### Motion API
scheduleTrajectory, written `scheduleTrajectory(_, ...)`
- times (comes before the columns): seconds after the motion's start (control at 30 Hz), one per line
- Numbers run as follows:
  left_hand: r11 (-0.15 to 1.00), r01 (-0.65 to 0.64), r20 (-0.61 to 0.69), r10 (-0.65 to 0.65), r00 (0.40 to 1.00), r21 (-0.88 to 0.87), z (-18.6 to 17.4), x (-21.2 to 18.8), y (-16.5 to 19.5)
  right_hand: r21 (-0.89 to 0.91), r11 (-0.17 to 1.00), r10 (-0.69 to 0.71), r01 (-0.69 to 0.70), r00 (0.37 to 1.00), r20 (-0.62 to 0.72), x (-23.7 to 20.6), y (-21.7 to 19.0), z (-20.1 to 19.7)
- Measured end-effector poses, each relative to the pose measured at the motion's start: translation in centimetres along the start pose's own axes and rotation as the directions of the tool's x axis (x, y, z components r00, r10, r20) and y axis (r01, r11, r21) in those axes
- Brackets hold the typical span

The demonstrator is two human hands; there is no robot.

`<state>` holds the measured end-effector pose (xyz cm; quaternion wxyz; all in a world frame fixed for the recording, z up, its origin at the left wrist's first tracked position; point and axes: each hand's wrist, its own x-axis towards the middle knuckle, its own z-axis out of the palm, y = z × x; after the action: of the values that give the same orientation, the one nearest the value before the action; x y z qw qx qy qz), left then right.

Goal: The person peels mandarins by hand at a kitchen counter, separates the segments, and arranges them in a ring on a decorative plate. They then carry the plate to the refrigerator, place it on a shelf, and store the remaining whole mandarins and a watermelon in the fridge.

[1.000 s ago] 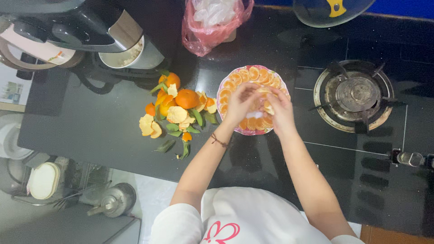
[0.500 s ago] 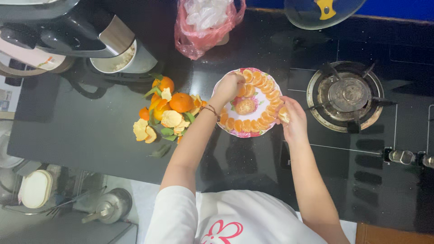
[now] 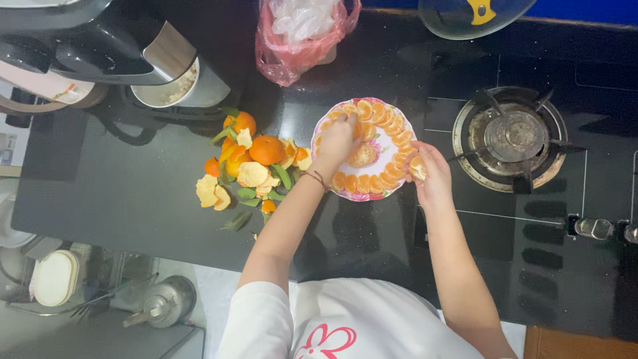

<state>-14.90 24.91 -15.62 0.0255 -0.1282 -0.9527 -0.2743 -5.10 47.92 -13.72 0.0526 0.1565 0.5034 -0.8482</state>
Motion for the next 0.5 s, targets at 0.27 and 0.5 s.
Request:
scheduleTrajectory(0.27,0.997,0.061,-0.037,-0.059,0.998,0.041,0.8,-0.3,0.5,0.018,1.0,-0.009,0.008,1.0,0.019,-0.6,0.4,0.0)
scheduleTrajectory(0.5,0.949,0.25,0.035,-0.247,0.968,-0.191,-0.5,-0.9,0.7,0.007,1.0,0.01,-0.01,1.0,-0.002,-0.7,-0.6,-0.1)
